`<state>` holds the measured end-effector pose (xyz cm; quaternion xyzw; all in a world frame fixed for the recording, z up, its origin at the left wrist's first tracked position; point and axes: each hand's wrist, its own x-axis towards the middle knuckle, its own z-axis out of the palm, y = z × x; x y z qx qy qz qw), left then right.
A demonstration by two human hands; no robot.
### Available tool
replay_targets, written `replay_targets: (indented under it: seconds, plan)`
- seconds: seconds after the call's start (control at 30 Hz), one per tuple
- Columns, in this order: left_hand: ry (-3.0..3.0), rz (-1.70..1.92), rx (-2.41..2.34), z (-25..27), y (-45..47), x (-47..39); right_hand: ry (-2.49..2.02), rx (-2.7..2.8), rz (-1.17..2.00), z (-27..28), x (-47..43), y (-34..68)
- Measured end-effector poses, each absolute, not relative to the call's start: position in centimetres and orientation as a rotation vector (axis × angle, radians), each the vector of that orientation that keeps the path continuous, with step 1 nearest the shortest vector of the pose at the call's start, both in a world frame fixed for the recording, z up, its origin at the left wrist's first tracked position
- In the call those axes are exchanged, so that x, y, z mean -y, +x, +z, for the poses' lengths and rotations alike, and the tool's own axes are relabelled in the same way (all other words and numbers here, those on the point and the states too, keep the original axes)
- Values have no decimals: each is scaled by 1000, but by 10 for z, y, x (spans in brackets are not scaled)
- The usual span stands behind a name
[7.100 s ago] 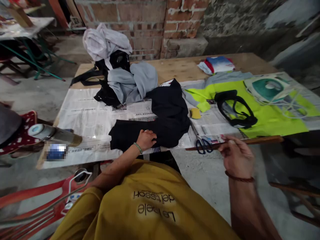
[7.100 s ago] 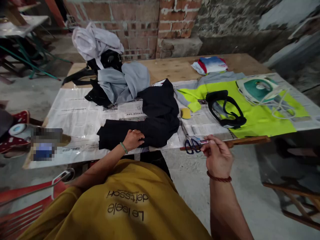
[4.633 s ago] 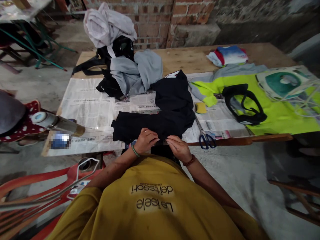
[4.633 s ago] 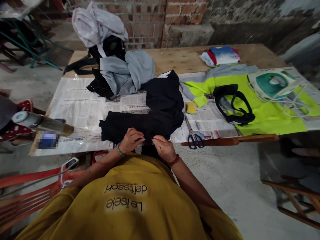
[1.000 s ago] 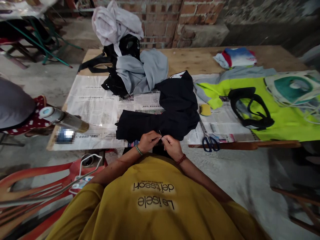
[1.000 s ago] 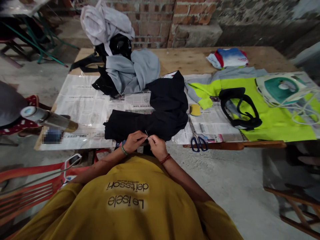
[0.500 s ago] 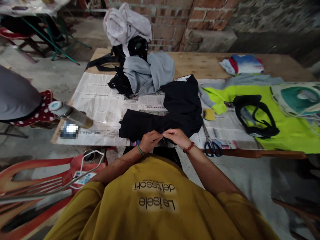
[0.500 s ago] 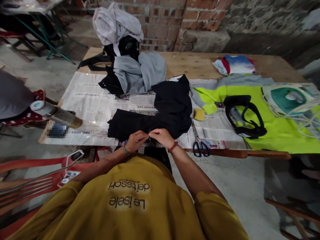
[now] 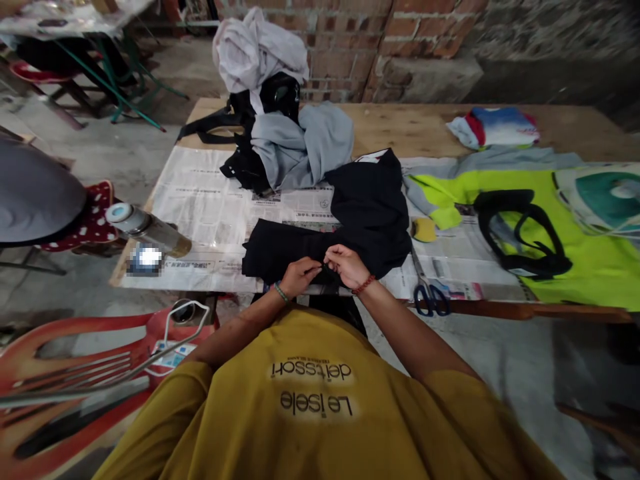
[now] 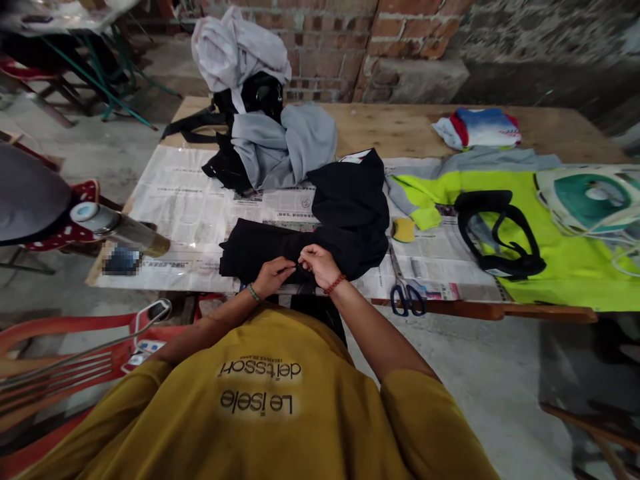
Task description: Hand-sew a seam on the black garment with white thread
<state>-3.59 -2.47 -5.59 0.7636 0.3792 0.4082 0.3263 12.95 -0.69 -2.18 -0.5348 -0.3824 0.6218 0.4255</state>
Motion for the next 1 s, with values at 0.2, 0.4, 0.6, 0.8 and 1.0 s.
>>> replay_targets:
  seconds: [0.2,0.4,0.6,0.8,1.0]
  plan:
    - [2010,1005,-973,-69,-42,23,-1239,837,1658,-4,-12,140]
    - [1974,982,-911,-76,-43,16,-1100,1463,1645,14,-3,120]
    - [1919,948,-953,-75,-46,16,-934,2392,896,19,-29,137]
    - [1842,924,-989,-75,-45,17,-798,2673,-102,50,-82,197]
    - [1808,905,-1002,-75,-45,17,-1088,2653,-419,97,-111,236]
